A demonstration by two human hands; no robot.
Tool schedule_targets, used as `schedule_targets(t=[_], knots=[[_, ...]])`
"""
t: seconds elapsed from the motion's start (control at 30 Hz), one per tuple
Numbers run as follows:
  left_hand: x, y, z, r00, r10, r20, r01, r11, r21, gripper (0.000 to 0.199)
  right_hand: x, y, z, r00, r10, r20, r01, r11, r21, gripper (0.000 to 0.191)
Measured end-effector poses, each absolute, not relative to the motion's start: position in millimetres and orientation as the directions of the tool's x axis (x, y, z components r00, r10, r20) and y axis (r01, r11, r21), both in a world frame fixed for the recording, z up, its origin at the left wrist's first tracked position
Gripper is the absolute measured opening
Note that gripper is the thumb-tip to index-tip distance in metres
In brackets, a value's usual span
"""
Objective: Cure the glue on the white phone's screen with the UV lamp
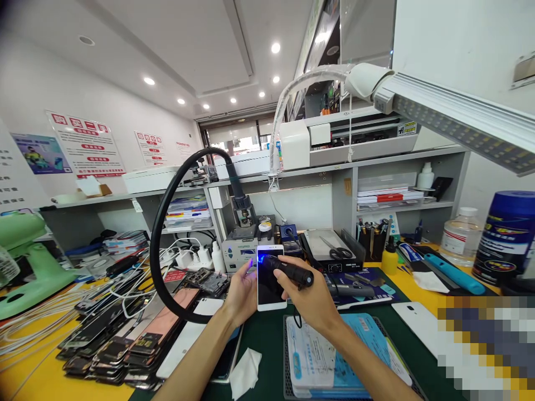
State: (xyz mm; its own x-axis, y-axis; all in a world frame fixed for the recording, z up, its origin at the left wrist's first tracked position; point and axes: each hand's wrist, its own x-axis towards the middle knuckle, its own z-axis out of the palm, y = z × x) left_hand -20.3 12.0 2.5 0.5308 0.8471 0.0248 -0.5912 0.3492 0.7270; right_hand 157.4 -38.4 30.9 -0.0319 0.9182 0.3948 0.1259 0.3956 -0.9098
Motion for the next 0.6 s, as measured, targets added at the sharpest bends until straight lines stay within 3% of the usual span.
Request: schedule_targets(t=[0.6], knots=[[-20.2,9.0,7.9,0.541,0.841,0.007,-0.567,0.358,0.742,0.061,166.2,-27.6,29.6,0.114,0.901,0.418,0.063,0.413,-0.908,0.054]])
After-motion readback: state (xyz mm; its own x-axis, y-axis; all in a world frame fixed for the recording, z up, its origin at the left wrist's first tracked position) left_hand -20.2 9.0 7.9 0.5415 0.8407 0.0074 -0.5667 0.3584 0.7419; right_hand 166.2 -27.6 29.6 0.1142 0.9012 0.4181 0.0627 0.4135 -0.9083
